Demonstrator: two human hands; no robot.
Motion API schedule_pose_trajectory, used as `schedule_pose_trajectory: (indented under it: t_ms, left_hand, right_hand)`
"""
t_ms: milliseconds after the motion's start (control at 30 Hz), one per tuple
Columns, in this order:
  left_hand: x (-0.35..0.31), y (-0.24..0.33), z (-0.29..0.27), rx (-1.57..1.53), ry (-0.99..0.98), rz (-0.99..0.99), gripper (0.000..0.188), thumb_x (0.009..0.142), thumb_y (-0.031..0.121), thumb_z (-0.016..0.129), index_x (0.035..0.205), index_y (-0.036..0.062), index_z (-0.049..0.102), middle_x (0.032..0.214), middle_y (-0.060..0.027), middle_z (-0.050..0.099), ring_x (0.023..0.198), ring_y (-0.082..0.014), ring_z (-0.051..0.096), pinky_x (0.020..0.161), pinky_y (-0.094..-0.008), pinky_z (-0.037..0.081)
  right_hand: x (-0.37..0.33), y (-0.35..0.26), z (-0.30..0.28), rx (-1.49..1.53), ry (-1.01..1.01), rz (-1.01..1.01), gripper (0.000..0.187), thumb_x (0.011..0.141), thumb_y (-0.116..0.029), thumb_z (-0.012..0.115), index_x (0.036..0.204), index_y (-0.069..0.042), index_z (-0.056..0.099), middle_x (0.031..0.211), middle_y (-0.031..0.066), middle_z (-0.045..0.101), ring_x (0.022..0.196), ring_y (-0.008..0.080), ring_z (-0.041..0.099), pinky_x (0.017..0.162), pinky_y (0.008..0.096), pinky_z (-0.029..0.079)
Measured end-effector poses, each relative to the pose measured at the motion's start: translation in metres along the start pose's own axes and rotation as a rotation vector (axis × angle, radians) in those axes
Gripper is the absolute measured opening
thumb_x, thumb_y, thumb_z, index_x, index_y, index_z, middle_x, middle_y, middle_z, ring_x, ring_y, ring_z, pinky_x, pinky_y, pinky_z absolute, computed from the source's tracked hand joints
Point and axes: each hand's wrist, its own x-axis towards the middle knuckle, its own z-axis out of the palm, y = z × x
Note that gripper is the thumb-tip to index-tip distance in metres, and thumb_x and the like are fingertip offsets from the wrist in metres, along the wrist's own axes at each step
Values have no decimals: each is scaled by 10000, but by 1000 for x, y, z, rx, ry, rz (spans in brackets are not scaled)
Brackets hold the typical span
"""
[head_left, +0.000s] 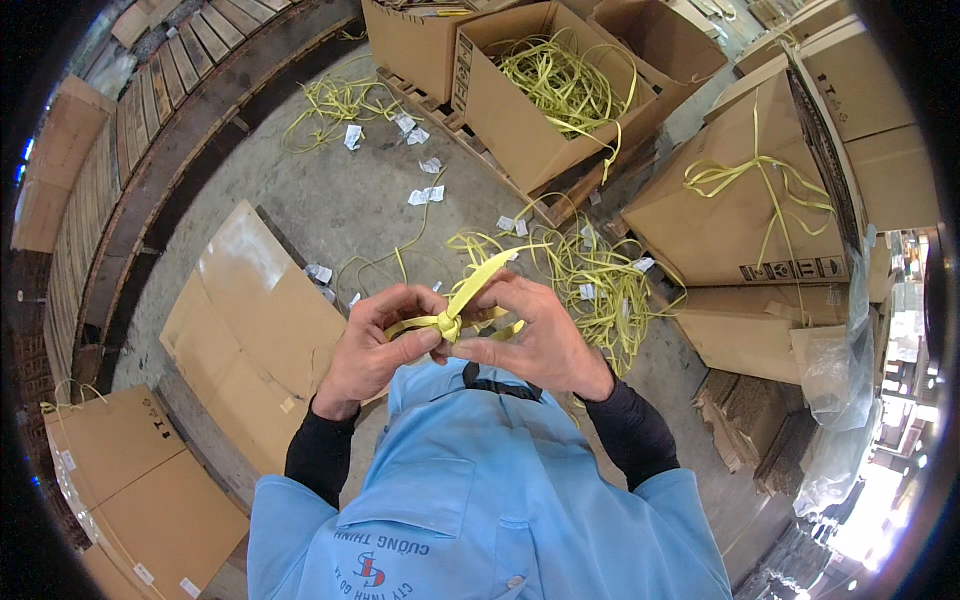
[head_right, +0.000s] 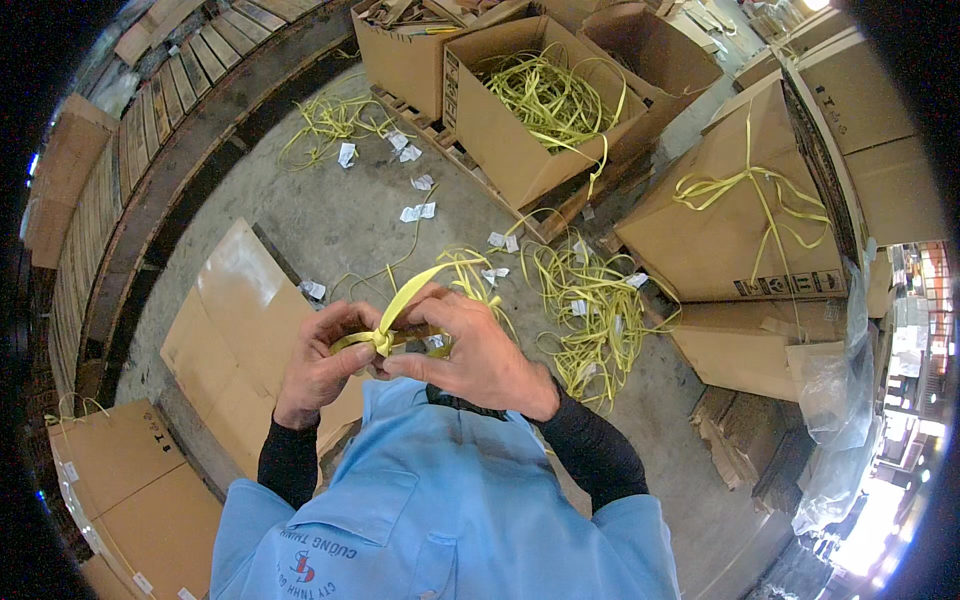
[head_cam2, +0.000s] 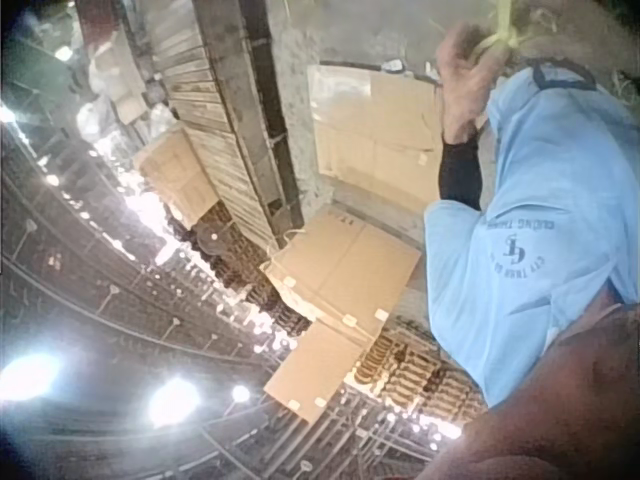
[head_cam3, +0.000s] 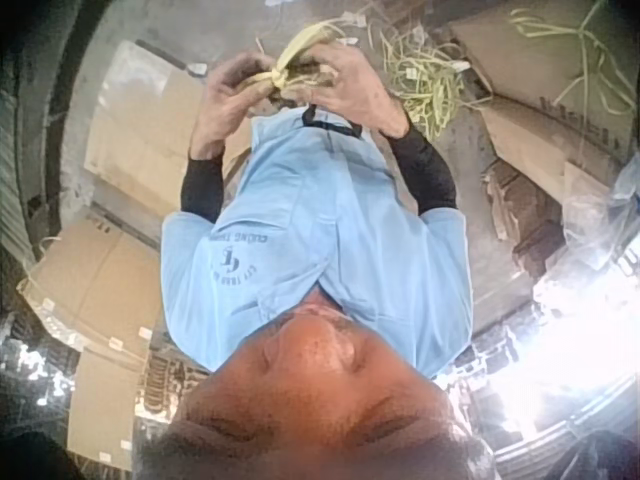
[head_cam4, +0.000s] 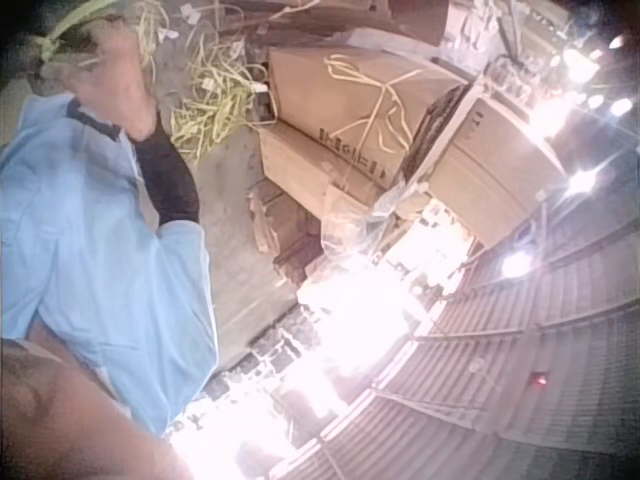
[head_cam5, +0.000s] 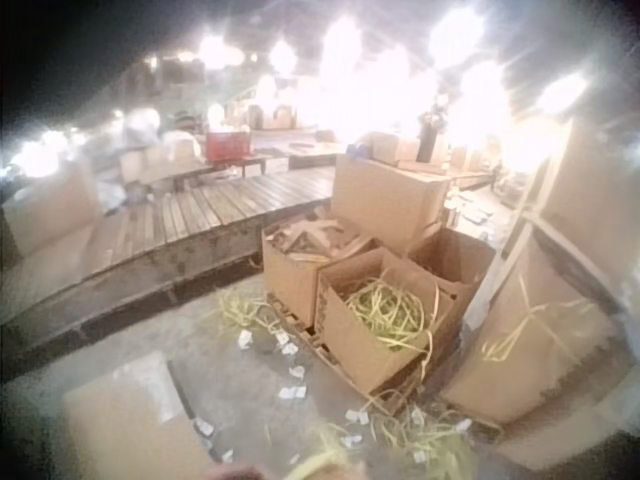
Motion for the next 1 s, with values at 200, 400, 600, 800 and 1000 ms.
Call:
schedule_pose_trajectory:
  t_ms: [200,400,600,800,1000]
  left_hand:
    - [-2,-5,7,-178,13,69,300,906,58,640,1192,99,561,995,-95,606,777,-144,605,564,-263,536]
    - [1,-6,9,68,7,152,228,883,75,675,1087,56,576,1002,-82,608,864,-125,576,688,-256,494]
    - [6,0,8,138,-79,108,282,805,105,774,997,-14,605,990,-75,621,904,-119,575,801,-288,471]
    - [9,-1,7,212,48,128,412,693,112,878,989,9,610,906,-75,671,846,-111,619,766,-284,505]
    - [9,-5,18,288,175,180,399,668,66,890,847,42,535,895,-88,691,838,-106,649,732,-265,538]
  right_hand:
    - [-4,0,9,68,121,-65,341,723,-147,841,997,-20,682,1002,105,658,906,231,648,785,349,526]
    - [-10,-16,-8,80,17,202,269,765,-94,794,998,0,696,951,101,677,887,190,651,761,326,531]
    - [-12,-20,-22,302,-64,382,230,820,-49,720,1036,29,697,948,106,712,863,133,656,776,290,534]
    - [-10,-23,-8,468,43,448,208,826,-40,711,1005,63,692,962,98,714,850,110,650,755,277,540]
    - [-6,-25,-5,248,120,311,195,823,-33,697,984,77,691,913,111,709,825,112,649,722,279,538]
